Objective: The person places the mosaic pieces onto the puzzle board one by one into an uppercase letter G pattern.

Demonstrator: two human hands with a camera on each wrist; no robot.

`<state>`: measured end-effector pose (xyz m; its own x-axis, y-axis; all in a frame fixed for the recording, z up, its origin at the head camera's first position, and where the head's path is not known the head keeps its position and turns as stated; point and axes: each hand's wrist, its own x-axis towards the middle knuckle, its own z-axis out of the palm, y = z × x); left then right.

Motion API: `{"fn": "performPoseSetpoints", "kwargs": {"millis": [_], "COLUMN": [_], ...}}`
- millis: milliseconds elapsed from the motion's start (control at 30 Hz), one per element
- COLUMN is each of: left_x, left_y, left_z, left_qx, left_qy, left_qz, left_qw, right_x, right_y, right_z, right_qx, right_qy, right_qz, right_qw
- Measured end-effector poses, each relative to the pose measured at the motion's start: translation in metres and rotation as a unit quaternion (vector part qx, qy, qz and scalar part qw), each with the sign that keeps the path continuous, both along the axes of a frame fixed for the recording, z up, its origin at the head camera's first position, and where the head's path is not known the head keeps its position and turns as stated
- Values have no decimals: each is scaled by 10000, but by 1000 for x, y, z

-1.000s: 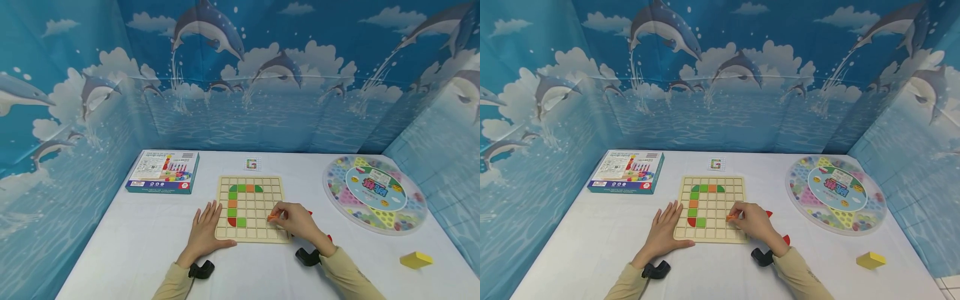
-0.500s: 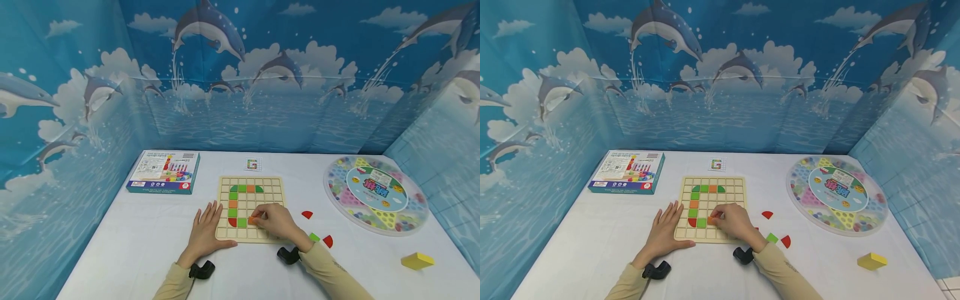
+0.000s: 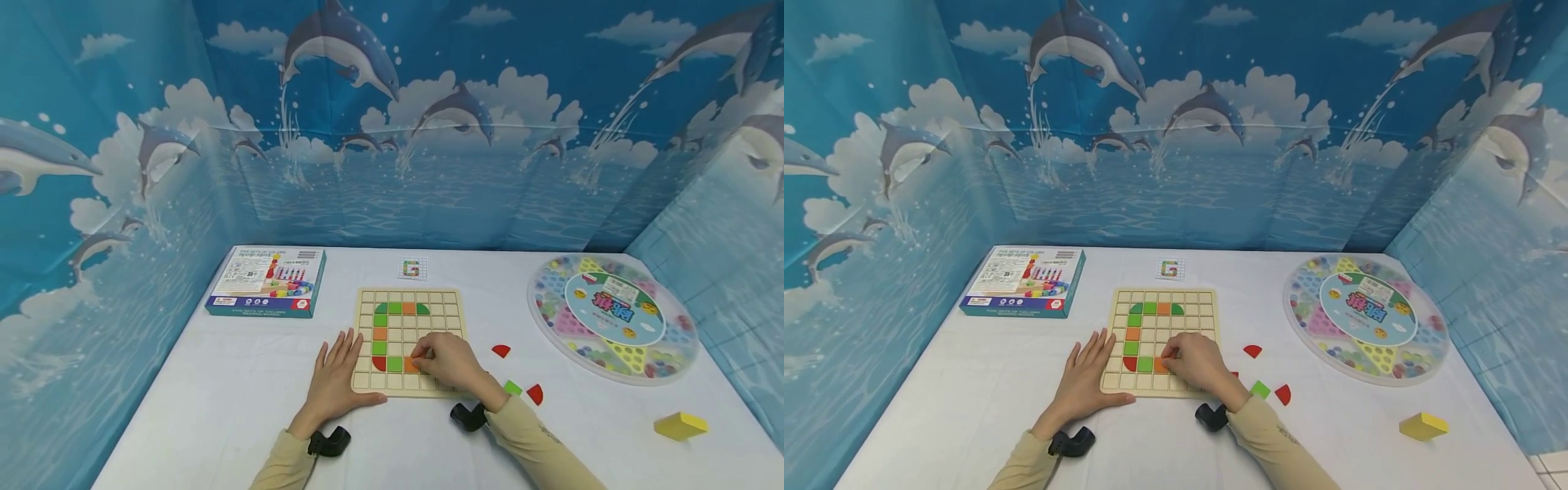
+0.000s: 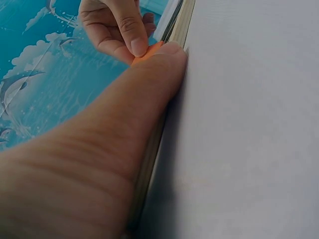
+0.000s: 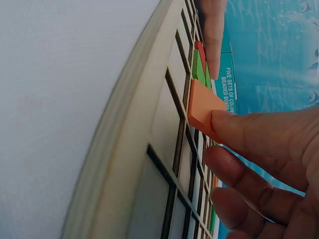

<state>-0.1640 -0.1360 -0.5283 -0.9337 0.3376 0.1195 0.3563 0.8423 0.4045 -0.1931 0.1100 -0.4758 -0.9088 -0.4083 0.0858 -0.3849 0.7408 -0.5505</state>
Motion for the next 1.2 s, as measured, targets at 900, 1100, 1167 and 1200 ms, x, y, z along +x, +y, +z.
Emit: {"fn": "performPoseSetpoints", "kwargs": {"millis": [900,1100,1167,1200], "left_x": [0,0,0,0], "left_y": [1,1,1,1], "left_z": [1,1,1,1], "left_qx": [-48,-53,-36,-42], "left_qy": [-26,-50,-61,-69], "left_qz": [23,49,51,52], "left_qw": [10000,10000,10000,10000], "right_x": [5,7,6,6], "right_y": [2,6,7,8], "right_z": [0,0,-1,-1], "right_qx": [800,806,713,665], "right_qy": [815,814,668,590], "right_qz": [359,459,459,472], "right_qw": [9928,9924,9942,9949]}}
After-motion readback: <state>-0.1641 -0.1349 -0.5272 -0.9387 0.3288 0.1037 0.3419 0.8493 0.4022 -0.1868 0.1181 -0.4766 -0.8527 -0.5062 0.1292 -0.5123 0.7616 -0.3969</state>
